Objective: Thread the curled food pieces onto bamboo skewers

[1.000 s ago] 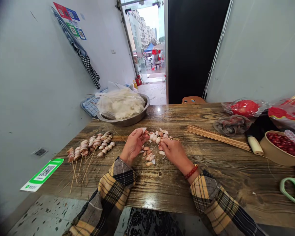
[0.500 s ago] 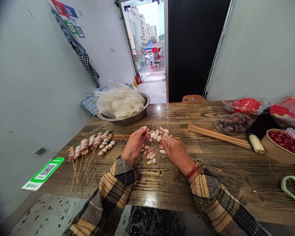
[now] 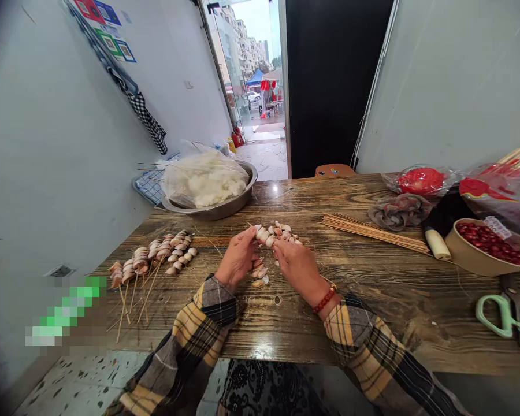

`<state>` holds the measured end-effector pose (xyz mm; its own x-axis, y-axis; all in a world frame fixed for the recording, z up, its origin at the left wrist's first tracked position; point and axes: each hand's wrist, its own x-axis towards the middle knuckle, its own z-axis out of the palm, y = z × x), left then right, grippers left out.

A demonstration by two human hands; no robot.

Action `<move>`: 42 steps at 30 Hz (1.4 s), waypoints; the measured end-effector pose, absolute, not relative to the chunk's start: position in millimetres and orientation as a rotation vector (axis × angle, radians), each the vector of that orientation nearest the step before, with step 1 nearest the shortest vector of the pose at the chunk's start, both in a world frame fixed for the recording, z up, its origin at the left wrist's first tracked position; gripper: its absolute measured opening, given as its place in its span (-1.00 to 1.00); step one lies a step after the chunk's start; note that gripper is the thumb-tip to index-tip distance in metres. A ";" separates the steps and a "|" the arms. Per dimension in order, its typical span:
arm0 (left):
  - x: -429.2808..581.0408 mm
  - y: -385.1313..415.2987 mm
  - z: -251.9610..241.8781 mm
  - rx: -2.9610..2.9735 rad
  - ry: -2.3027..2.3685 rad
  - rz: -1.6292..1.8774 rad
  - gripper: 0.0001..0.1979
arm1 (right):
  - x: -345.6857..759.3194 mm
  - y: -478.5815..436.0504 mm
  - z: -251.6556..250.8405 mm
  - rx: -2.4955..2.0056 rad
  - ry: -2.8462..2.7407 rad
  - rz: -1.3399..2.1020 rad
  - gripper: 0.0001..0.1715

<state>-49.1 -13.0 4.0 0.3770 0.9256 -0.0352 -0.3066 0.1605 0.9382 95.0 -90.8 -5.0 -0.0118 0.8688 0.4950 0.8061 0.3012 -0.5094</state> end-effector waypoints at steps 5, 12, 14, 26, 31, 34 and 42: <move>-49.7 -14.2 10.4 0.988 0.642 1.016 -0.56 | 99.3 -85.0 -3.0 -1.387 -1.599 0.439 -0.68; -49.2 -13.4 8.9 1.006 0.544 0.945 -0.61 | 105.5 -78.0 -13.0 -1.325 -1.460 0.625 -0.68; -47.9 -13.6 7.9 1.001 0.539 0.960 -0.65 | 104.9 -77.2 -15.5 -1.302 -1.477 0.647 -0.68; -60.5 -7.2 14.5 1.217 0.619 0.982 -0.61 | 115.0 -85.5 1.0 -1.227 -1.504 0.771 -0.63; -76.7 6.8 17.0 1.604 0.920 1.109 -0.74 | 118.6 -85.6 1.2 -1.347 -1.383 0.635 -0.61; -85.0 13.8 11.9 2.018 1.079 0.922 -0.86 | 119.9 -84.5 -1.0 -1.361 -1.382 0.608 -0.61; -91.7 17.5 2.4 2.568 1.029 0.269 -0.98 | 123.1 -80.1 -9.7 -1.416 -1.408 0.590 -0.63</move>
<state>-91.7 17.5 2.4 0.7169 0.6959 0.0419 0.6274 -0.6702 0.3965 123.1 -80.1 -9.7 0.1990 0.9319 0.3031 0.4379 0.1921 -0.8782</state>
